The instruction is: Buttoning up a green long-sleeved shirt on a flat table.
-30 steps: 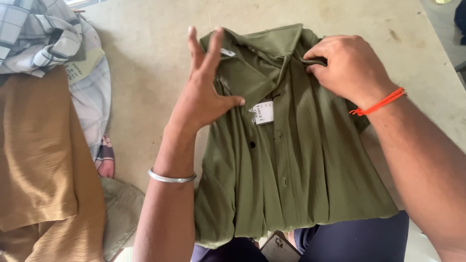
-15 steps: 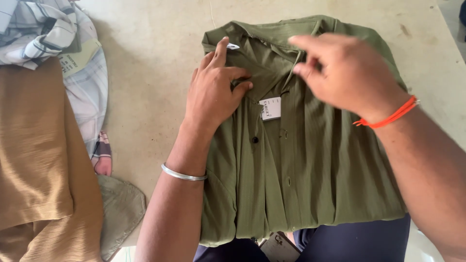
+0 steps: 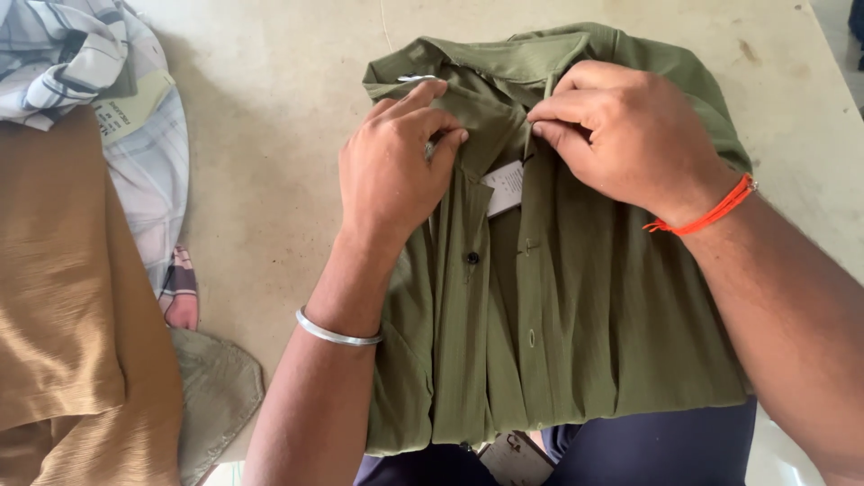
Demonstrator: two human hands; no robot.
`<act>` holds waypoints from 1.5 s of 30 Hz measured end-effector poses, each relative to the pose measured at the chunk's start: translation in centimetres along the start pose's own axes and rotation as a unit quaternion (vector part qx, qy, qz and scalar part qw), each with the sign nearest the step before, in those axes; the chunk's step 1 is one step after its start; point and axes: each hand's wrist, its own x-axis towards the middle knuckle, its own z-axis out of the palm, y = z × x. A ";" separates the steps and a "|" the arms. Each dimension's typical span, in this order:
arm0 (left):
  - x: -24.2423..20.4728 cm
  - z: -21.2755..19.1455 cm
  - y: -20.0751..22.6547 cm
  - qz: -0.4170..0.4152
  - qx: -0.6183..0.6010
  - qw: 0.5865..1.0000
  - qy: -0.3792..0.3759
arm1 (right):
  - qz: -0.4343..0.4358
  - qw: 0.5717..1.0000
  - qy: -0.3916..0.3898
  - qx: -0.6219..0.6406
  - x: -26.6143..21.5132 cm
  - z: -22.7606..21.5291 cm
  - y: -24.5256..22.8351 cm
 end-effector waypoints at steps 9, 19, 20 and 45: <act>-0.5 0.4 0.0 -0.014 0.039 0.999 0.030 | -0.007 0.996 0.057 0.068 0.1 0.8 -1.7; 0.1 -4.9 2.0 0.007 -0.041 0.984 -0.172 | 0.009 0.998 0.042 0.049 -0.2 1.2 -1.6; 0.1 -5.4 2.1 -0.009 -0.064 0.971 -0.232 | 0.022 0.998 0.030 0.055 0.0 1.2 -1.8; -0.4 -4.7 3.4 -0.081 0.005 0.906 -0.415 | 0.202 0.913 -0.084 0.345 0.1 1.5 1.3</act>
